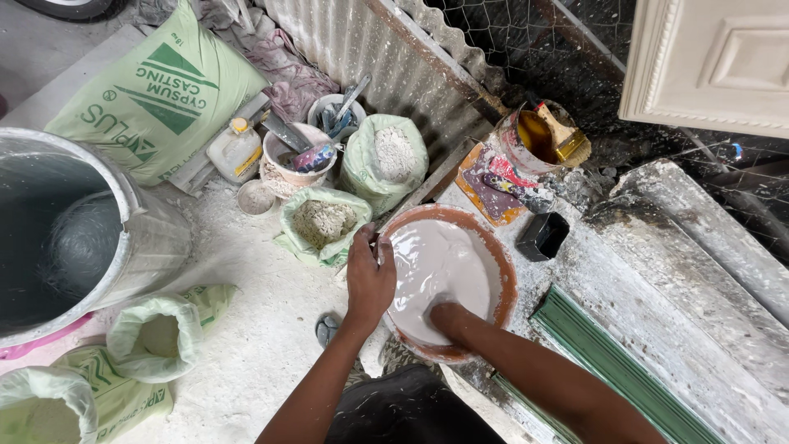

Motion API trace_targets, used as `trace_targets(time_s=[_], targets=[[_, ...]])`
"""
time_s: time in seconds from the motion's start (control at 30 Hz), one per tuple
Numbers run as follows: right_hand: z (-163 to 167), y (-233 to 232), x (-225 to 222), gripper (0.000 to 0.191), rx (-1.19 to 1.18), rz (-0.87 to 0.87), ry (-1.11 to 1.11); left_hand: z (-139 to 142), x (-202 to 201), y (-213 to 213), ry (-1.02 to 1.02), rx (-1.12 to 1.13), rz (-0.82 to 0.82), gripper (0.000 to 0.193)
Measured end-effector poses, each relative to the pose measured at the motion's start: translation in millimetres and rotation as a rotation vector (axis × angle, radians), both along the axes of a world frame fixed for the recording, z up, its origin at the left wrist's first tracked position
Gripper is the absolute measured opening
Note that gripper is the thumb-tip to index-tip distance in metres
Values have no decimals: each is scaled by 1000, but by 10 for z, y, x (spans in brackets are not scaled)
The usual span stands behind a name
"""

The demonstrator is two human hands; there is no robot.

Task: The person fills a large bowl with water from a tap, carries it to a gypsum powder bag, and scoops powder by hand into the water. They then knead and mix the powder and water together in the bowl with their hand until a smooth slurry forms, and finally reach for a small black container beside the bowl.

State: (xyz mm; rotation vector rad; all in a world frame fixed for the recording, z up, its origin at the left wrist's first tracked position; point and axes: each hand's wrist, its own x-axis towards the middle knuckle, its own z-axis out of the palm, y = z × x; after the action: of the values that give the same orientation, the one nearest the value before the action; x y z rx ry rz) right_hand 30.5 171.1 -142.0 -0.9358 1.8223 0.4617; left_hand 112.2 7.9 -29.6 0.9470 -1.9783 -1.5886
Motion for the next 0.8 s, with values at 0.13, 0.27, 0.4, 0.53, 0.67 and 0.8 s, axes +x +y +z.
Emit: trace_targets(time_s=[0.13,0.27,0.4,0.53,0.67,0.8], targets=[[256,89,-260,48,31,38,77,34,12,-6,24,4,2,40],[215,-158,-536,47,-182,13,190,52,16,-6,1,18,-3,40],[1,-297,-485,47,-199,14,168,43,14,-7,27,3,-14,41],[-106,-216,-196,46,-148,32,74,8,13,-13,4,88,-16,43],[48,-145,23,46,-188,32,-77,-36,10,-12,14,1,-11,42],[357,-170,40,46,-256,55,-89,-69,10,-3,29,-21,-25,41]])
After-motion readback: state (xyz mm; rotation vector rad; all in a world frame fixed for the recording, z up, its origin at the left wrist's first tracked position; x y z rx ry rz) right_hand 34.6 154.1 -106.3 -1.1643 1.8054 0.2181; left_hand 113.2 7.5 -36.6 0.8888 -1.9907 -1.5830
